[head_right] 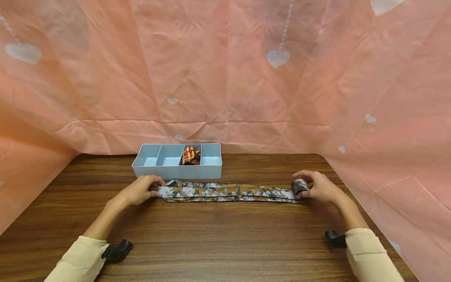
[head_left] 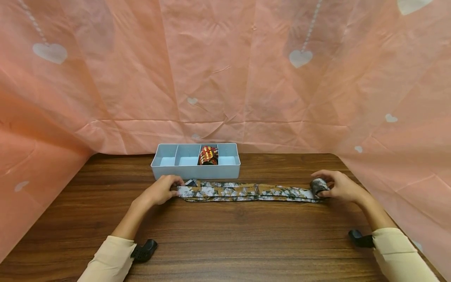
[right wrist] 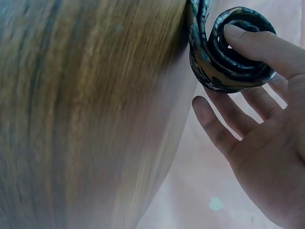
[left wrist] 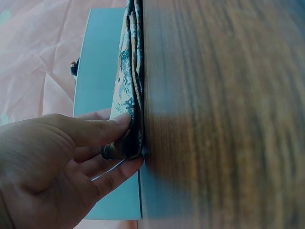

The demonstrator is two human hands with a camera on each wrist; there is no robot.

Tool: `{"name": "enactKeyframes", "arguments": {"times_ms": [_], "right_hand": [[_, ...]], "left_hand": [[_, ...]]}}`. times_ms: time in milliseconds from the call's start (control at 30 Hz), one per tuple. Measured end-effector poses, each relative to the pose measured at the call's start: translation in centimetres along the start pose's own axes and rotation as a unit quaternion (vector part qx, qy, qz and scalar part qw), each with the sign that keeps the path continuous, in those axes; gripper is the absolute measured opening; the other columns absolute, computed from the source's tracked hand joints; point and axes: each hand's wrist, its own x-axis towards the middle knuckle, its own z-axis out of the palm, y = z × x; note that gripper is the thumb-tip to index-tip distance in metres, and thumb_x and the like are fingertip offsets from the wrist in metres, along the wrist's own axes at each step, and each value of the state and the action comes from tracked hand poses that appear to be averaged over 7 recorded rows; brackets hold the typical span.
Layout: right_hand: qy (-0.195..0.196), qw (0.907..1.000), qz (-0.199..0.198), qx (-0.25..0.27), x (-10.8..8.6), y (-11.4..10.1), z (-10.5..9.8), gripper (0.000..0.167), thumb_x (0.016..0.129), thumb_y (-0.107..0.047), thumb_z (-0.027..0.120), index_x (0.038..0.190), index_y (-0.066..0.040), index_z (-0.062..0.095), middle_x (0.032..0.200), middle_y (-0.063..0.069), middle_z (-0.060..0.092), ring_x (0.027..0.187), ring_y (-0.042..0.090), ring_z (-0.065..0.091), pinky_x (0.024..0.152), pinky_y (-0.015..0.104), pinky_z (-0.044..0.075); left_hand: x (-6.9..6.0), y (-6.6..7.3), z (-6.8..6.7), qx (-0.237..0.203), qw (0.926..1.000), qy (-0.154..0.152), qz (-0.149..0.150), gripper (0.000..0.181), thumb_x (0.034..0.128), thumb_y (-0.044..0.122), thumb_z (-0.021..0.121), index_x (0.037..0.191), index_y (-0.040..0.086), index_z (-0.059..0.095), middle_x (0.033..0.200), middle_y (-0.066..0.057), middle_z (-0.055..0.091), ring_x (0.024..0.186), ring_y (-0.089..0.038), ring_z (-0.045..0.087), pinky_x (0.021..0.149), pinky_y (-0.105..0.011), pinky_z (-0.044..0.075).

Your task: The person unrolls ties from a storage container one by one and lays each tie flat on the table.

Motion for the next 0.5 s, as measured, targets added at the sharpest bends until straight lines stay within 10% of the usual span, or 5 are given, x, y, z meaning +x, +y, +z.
{"name": "enactKeyframes", "arguments": {"times_ms": [300,500], "right_hand": [[0.005,0.9996,0.024,-0.012,-0.26,-0.26,-0.33,0.062,0.076,-0.001,0.089,0.130,0.010,0.061,0.120,0.030,0.067,0.099,0.025,0.069,0.076,0.039,0.059],[0.012,0.9998,0.017,-0.007,-0.42,-0.14,-0.40,0.061,0.074,0.001,0.090,0.127,0.011,0.062,0.116,0.029,0.069,0.098,0.008,0.066,0.075,0.034,0.059]], "left_hand": [[-0.06,0.14,-0.16,0.005,1.0000,0.002,0.001,0.017,0.0854,-0.005,0.078,0.101,-0.002,0.071,0.098,-0.012,0.072,0.094,-0.028,0.067,0.084,-0.047,0.055],[-0.02,0.20,-0.10,0.002,1.0000,-0.003,-0.004,0.018,0.0853,-0.005,0.078,0.101,-0.002,0.071,0.099,-0.013,0.072,0.095,-0.029,0.067,0.085,-0.047,0.055]]}}
